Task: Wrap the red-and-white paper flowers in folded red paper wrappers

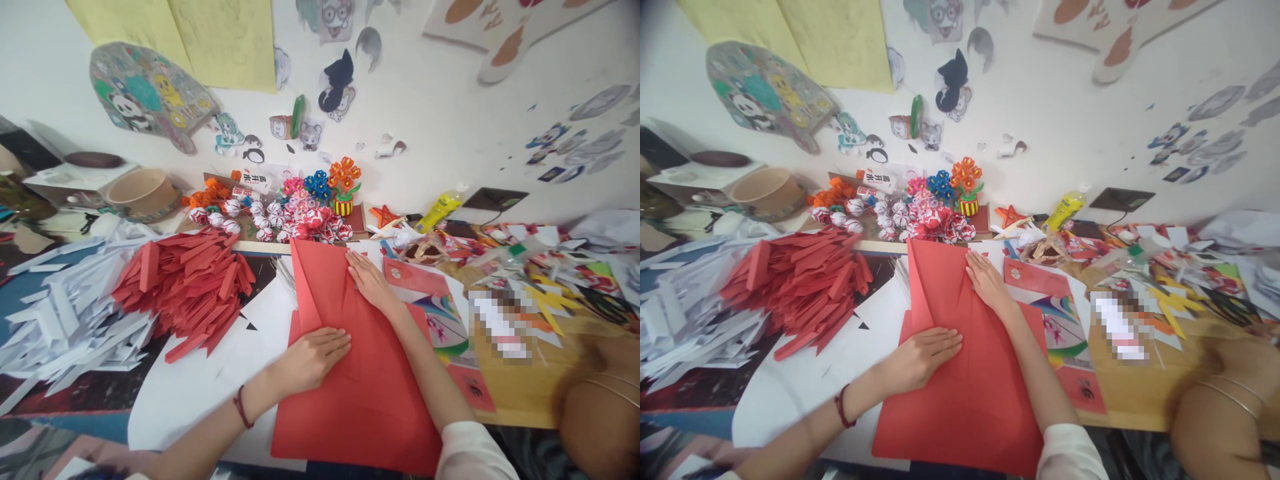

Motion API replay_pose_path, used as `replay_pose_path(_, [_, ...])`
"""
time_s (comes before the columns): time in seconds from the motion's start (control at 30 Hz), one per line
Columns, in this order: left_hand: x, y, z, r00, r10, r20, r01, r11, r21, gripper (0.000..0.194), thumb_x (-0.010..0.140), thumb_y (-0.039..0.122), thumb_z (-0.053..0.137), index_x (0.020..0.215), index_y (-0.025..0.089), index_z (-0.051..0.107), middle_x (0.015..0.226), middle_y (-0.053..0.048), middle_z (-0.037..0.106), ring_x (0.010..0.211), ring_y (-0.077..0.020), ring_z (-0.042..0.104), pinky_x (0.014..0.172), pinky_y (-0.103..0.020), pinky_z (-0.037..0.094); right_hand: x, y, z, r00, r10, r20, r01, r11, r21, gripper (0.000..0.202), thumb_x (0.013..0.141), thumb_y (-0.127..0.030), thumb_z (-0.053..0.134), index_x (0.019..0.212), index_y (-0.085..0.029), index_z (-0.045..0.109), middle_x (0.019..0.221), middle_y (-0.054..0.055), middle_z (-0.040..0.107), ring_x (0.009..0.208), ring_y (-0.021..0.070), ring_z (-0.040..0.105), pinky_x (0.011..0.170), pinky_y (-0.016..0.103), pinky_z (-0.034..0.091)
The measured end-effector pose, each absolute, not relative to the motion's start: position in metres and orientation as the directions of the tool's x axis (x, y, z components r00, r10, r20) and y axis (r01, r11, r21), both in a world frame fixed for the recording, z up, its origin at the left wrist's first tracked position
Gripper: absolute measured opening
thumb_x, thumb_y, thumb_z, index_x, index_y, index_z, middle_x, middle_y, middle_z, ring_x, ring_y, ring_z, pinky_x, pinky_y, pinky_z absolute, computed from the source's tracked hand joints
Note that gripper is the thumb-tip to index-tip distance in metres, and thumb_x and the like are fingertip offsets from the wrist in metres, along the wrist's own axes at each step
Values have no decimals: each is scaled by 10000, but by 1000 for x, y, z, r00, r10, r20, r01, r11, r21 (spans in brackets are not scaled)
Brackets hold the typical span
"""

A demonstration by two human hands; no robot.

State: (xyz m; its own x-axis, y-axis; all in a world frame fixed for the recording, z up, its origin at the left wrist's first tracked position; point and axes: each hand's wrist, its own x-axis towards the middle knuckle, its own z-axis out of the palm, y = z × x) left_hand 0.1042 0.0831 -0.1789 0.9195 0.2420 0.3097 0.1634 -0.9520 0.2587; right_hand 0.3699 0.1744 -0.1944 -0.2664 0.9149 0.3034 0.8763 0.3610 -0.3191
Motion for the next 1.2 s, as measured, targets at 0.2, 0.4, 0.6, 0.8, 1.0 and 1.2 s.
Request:
replay_pose_path(0.2, [105, 84, -178, 922, 240, 305, 165, -954, 250, 480, 907, 66, 439, 1382, 70, 509, 1425, -120, 563, 1342, -254, 514, 1146, -414, 431, 371, 201, -196, -189, 934, 305, 873, 302, -383, 553, 1040, -396, 233, 1451, -116, 475, 1476, 146, 495, 1407, 252, 426, 1190, 481, 325])
replay_pose_path(0.4, [105, 84, -178, 921, 239, 307, 165, -955, 247, 455, 933, 79, 431, 1381, 76, 511, 1441, -111, 549, 1350, -255, 503, 1140, -424, 437, 381, 188, -174, 62, 920, 387, 865, 144, -481, 497, 1019, -397, 279, 1399, -199, 530, 1417, 93, 571, 1342, 254, 498, 1116, 467, 402])
replay_pose_path(0.6, [105, 84, -177, 913, 227, 340, 156, -962, 223, 418, 962, 87, 433, 1372, 82, 518, 1412, -115, 577, 1339, -256, 516, 1126, -434, 453, 371, 109, -164, 190, 957, 218, 834, -40, -551, 421, 865, -555, 568, 748, -183, 728, 669, 88, 716, 649, 243, 672, 637, 343, 507])
replay_pose_path(0.8, [107, 82, -179, 855, 152, 496, 61, -979, 195, 253, 981, 114, 465, 1137, 138, 663, 1143, -105, 739, 1176, -215, 647, 1033, -398, 525, 353, 89, -164, -113, 933, -341, 467, -253, -847, 451, 772, -612, 654, 634, -186, 602, 517, 7, 621, 389, 121, 527, 429, 238, 361])
replay_pose_path(1.0, [90, 66, -159, 586, 541, 603, 354, -840, 410, 122, 958, 190, 561, 1013, 194, 670, 932, -42, 751, 881, -164, 693, 809, -311, 543, 347, 78, -157, -91, 972, -216, 350, -172, -921, 406, 767, -569, 688, 664, -198, 560, 529, -23, 586, 494, 130, 575, 497, 229, 401])
replay_pose_path(1.2, [66, 64, -142, 6, 902, 433, 600, -350, 719, 205, 1008, 289, 446, 1017, 180, 619, 949, -65, 672, 803, -168, 622, 695, -292, 496, 345, 45, -156, 13, 994, -108, 209, -108, -972, 340, 826, -509, 668, 726, -195, 586, 598, -9, 626, 516, 139, 587, 527, 255, 450])
